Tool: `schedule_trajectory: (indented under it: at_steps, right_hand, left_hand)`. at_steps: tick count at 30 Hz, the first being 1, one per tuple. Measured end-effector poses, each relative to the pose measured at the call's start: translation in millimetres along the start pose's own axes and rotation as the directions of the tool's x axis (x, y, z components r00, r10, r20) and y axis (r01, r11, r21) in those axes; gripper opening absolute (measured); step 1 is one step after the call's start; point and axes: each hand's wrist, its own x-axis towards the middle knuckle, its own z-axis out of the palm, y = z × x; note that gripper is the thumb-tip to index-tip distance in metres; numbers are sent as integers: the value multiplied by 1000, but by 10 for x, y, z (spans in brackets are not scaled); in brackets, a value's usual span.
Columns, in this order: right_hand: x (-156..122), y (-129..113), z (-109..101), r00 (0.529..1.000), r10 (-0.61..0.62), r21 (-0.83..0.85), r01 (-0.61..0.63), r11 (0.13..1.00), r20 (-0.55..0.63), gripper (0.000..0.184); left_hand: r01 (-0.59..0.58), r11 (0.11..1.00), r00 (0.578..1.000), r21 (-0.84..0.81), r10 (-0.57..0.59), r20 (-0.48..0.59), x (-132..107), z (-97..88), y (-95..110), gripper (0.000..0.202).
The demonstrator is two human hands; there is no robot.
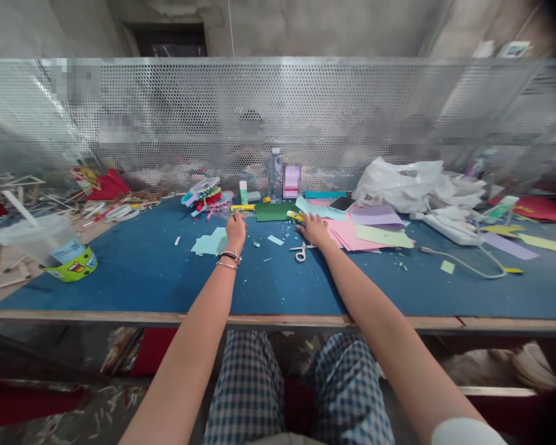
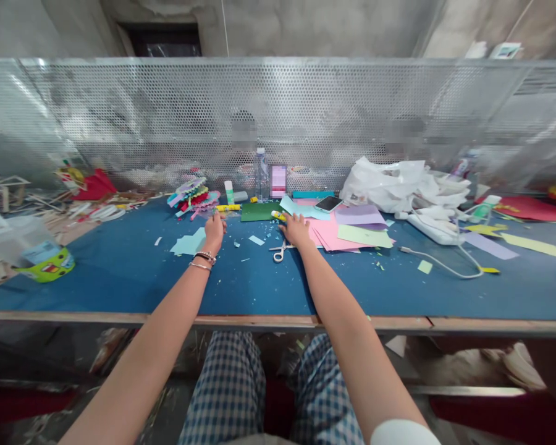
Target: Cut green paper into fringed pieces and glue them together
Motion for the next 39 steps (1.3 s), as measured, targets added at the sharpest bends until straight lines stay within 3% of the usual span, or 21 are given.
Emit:
schedule_trajectory:
  at_steps: [3, 8, 12, 15, 17, 22, 27, 32, 34, 35, 37, 39]
  right_hand:
    - [21, -113, 45, 996, -6, -71, 12, 997, 89, 39]
    - [38, -111, -34, 999, 12, -54, -14, 998, -49, 29]
    - [68, -38, -78, 974, 87, 269, -29, 963, -207, 46]
    - [108, -107, -40, 974, 142, 544, -25, 839, -174, 50]
    - [117, -220, 18, 989, 96, 597, -8, 802, -116, 39]
    - [15, -530, 152, 986, -164, 491, 156, 857, -27, 23]
    - [-101, -626, 142, 991, -127, 368, 106, 924, 35, 26]
    - [-68, -448, 18, 997, -61, 475, 71, 877, -36, 62]
    - [-43, -314, -60, 993, -116, 470, 110, 876, -17, 49]
    - [-36, -247, -98, 977, -213, 445, 183, 877, 18, 38]
    - [-39, -137, -158, 921, -378, 380, 319, 868, 90, 24]
    - [-59, -80, -186, 883, -450, 304, 396, 866, 134, 22]
  left_hand:
    - [6, 999, 1000, 42, -6, 13, -17, -10, 1, 43]
    - [3, 998, 1000, 68, -4, 9, -24, -18, 3, 45]
    - [1, 997, 1000, 71, -2, 16, -23, -10, 2, 45]
    - [-23, 996, 1000, 86, 21, 15, -15, -3, -14, 44]
    - [-43, 993, 999, 106, 42, 11, -9, 1, -27, 43]
    - [-75, 984, 997, 162, 73, 14, -26, 4, -25, 43]
    - [-166, 953, 986, 254, 155, 60, -102, -10, 32, 47]
    - [-253, 899, 967, 357, 227, 115, -201, -48, 119, 43]
    - [-264, 888, 964, 378, 230, 131, -236, -60, 150, 41]
    - [-267, 884, 963, 385, 231, 138, -251, -65, 164, 40]
    - [-269, 879, 962, 394, 229, 147, -276, -70, 186, 38]
    - [-269, 878, 962, 397, 225, 154, -292, -71, 201, 37]
